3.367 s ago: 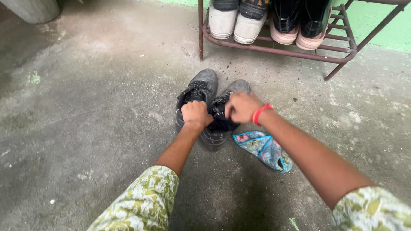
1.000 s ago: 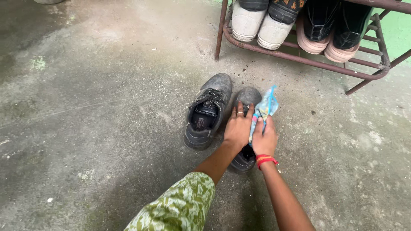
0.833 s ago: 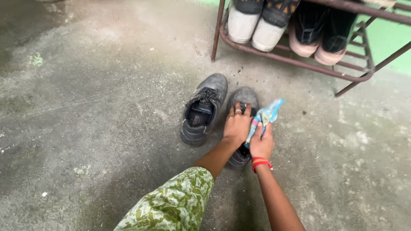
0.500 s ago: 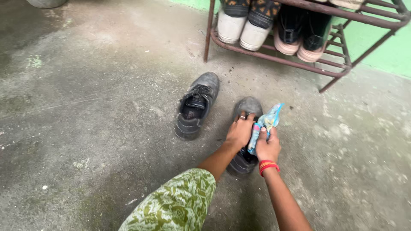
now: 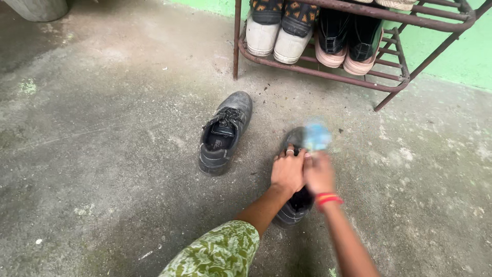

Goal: The person cleans a pair of woven sandals and a pair of black shoes using a cloth. They wipe the sandals and place them on a shoe rack, then wipe the black shoes and place them on the rack as well.

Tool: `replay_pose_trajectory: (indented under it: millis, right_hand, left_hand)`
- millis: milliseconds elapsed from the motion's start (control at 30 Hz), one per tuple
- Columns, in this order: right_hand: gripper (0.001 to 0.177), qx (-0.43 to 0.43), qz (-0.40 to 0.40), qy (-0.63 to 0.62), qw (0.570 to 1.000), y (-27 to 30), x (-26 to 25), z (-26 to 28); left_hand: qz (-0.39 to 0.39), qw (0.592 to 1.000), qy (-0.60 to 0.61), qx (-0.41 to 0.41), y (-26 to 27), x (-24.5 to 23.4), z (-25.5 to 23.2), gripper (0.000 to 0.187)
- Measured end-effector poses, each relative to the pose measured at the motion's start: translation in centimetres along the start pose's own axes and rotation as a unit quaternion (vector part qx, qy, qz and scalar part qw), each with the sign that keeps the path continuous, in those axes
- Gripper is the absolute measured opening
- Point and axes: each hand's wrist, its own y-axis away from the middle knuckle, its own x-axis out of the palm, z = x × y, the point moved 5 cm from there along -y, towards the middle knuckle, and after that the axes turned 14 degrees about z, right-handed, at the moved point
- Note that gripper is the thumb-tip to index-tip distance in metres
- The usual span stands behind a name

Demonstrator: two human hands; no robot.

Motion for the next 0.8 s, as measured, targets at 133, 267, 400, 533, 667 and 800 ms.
replay_pose_trajectory:
  millis: [133, 267, 400, 533, 667, 800]
  right_hand:
    - [0.038, -0.001, -0.047, -0.048, 0.998, 0.2, 2.4, -0.6]
    - [0.033, 0.01, 0.006, -0.066, 0.998, -1.8, 2.6, -3.1]
    - [0.028, -0.01, 0.008, -0.029, 1.0, -3.5, 2.1, -3.3]
    - [0.03, 0.065, -0.001, -0.111, 0.992, -3.2, 1.3, -2.5]
    - [0.031, 0.083, -0.07, -0.139, 0.984, -0.3, 0.2, -0.8]
    - [0.029, 0.123, -0.085, -0.13, 0.98, 2.6, -0.3, -0.2]
  left_hand:
    - [0.054, 0.998, 0.044, 0.006, -0.1, 1.1, 0.6, 0.041]
    - [0.017, 0.998, 0.064, 0.007, -0.4, 0.9, 0.5, 0.035]
    - [0.005, 0.998, 0.051, 0.02, 0.1, 0.5, 0.3, 0.037]
    - [0.025, 0.997, 0.073, 0.008, 0.3, 0.2, 0.2, 0.04]
    - [-0.011, 0.998, 0.067, 0.015, 0.4, -0.1, -0.1, 0.033]
    - [-0.003, 0.997, 0.081, 0.013, 0.5, 0.1, 0.0, 0.032]
